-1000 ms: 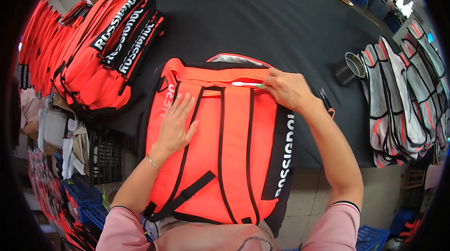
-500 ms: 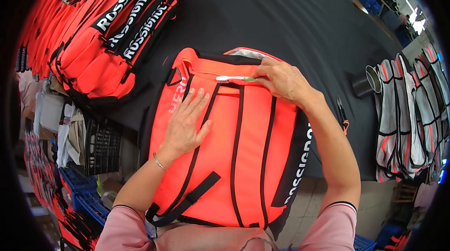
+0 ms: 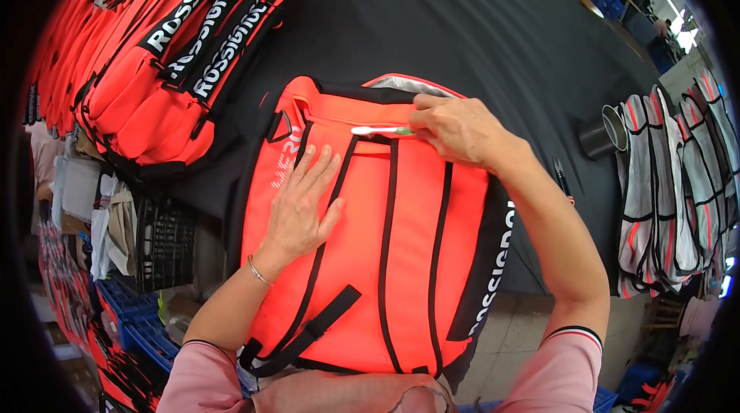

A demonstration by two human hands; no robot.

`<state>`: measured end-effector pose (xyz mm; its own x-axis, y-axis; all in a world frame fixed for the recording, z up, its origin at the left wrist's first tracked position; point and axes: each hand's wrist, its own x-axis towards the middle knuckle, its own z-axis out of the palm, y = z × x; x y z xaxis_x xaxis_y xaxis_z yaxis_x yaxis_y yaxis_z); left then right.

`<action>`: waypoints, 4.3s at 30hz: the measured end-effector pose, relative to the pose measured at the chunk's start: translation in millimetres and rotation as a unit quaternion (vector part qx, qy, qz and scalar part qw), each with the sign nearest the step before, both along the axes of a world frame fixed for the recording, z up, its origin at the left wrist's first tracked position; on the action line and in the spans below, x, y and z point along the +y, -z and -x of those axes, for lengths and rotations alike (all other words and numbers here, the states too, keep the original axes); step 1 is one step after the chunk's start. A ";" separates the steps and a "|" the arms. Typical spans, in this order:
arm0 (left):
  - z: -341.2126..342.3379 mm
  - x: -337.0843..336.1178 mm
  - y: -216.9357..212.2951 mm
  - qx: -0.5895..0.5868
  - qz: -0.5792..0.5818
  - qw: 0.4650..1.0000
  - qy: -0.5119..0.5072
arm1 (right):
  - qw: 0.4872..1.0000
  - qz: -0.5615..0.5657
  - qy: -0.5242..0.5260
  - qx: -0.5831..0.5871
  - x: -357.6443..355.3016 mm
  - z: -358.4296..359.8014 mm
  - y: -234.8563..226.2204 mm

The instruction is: Inspecting and trimming loose threads from red athletic bags in a manufacturing facility.

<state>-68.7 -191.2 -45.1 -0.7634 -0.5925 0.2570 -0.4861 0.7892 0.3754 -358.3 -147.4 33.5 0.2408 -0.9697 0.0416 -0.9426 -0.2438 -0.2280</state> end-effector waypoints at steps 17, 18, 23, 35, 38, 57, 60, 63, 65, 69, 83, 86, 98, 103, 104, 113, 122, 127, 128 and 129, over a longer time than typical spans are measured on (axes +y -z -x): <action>2.6 -1.3 -1.1 0.001 -0.006 1.000 0.001 | 0.985 0.030 0.108 -0.129 16.0 12.0 -0.4; 2.5 -1.2 -0.7 0.006 -0.006 1.000 0.002 | 0.992 0.038 0.084 -0.091 13.5 6.5 5.2; 2.8 0.0 -2.5 0.001 0.003 1.000 -0.004 | 0.997 0.016 0.017 -0.075 -8.3 -4.1 22.0; -1.4 -1.0 1.0 -0.012 -0.004 1.000 0.003 | 0.992 0.050 -0.047 -0.108 -46.2 -24.6 35.3; -1.9 0.5 -3.3 -0.022 0.001 1.000 0.003 | 0.992 -0.003 -0.029 -0.126 -43.0 -25.2 26.3; 5.9 9.1 44.3 0.097 -0.038 0.995 -0.013 | 0.975 0.147 -0.076 -0.147 -53.2 -24.7 56.0; 20.9 8.5 27.5 0.107 -0.053 0.992 0.041 | 0.984 0.099 -0.028 -0.145 -44.6 -15.7 51.7; 11.4 6.6 34.4 0.115 -0.057 0.991 0.020 | 0.981 0.070 -0.035 -0.176 -57.4 -24.4 52.1; 13.3 5.5 36.4 0.132 -0.072 0.988 0.021 | 0.980 0.040 -0.005 -0.193 -53.5 -13.8 50.4; 19.6 4.7 32.3 0.172 -0.117 0.978 0.006 | 0.990 0.108 -0.074 -0.049 -21.6 13.4 28.7; 2.9 -0.7 3.0 0.016 -0.014 1.000 -0.001 | 0.997 -0.002 0.053 -0.051 -4.0 15.1 -16.4; 6.0 -0.8 -0.5 0.025 -0.024 0.999 0.006 | 0.999 0.001 -0.004 -0.051 -20.3 0.5 2.4; 1.3 -1.0 2.9 0.031 -0.017 0.999 -0.002 | 0.990 -0.071 0.051 0.113 22.0 27.2 -32.6; 5.8 -0.1 4.4 0.036 -0.029 0.999 -0.007 | 0.982 -0.068 0.089 0.153 57.1 48.3 -44.7; 5.1 -0.1 5.2 0.034 -0.021 0.999 -0.008 | 0.981 -0.065 0.099 0.154 64.6 53.4 -48.0; 4.4 1.2 8.6 0.026 0.008 1.000 -0.005 | 0.930 0.164 0.326 -0.039 181.2 90.8 -45.3; 4.8 6.4 7.2 0.044 0.022 0.999 -0.011 | 0.759 0.244 0.599 -0.065 330.1 112.7 70.7; 1.0 0.6 19.3 0.107 0.014 0.994 -0.004 | 0.765 0.245 0.583 0.124 342.3 120.2 88.6; 4.3 1.2 22.2 0.118 0.012 0.993 -0.004 | 0.767 0.256 0.575 0.128 335.1 112.1 84.3; 10.1 2.3 21.8 0.132 0.011 0.991 -0.002 | 0.766 0.270 0.568 0.133 329.1 105.7 77.3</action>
